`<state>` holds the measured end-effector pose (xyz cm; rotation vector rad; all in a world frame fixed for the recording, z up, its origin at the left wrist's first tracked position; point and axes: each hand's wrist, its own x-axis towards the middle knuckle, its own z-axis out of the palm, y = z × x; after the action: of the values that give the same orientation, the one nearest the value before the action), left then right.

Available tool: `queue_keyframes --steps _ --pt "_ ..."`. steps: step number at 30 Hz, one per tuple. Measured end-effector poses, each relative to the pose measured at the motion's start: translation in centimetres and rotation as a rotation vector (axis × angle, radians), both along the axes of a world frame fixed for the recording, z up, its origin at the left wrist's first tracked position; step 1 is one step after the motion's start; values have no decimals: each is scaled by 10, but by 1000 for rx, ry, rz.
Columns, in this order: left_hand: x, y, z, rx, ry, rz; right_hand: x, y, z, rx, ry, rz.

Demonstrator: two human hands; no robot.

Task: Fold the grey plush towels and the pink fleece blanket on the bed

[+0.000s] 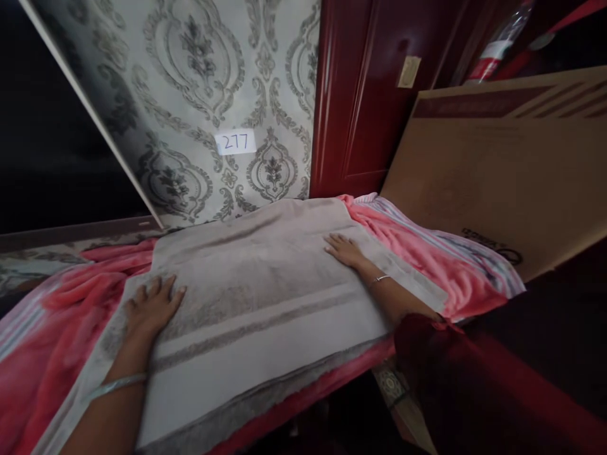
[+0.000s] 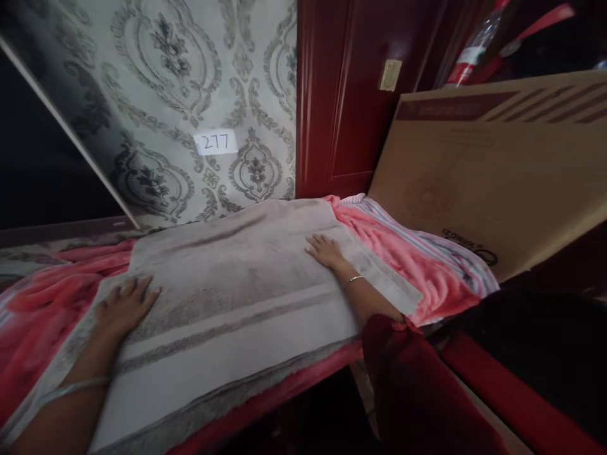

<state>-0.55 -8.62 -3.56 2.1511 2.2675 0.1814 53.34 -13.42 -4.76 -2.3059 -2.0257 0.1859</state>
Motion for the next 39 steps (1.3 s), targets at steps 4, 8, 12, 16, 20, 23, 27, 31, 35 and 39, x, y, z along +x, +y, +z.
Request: queue_keyframes --steps 4,8,12,16,20,23,27,31,35,39 --pt "-4 4 -5 -32 6 55 49 -4 -1 14 -2 -130" --pt "-10 11 -15 -43 27 72 70 -4 -10 40 -4 -187" --pt "-9 11 -14 -45 63 77 77 -1 -25 137 6 -226" --pt "1 2 -4 -60 73 44 81 -1 -38 200 19 -218" --pt "8 -7 4 -48 62 35 80 -2 -36 189 -4 -238" --pt "11 -13 7 -42 57 23 73 -4 -23 103 -7 -279" --pt "13 -17 8 -43 37 31 49 -14 -8 12 20 -304" --pt "14 -20 8 -14 13 9 11 -45 -21 97 -34 -81" --pt "14 -22 5 20 5 -3 -13 -81 -44 159 -83 68" --pt "14 -25 6 137 17 -43 -17 -95 -54 259 -101 53"
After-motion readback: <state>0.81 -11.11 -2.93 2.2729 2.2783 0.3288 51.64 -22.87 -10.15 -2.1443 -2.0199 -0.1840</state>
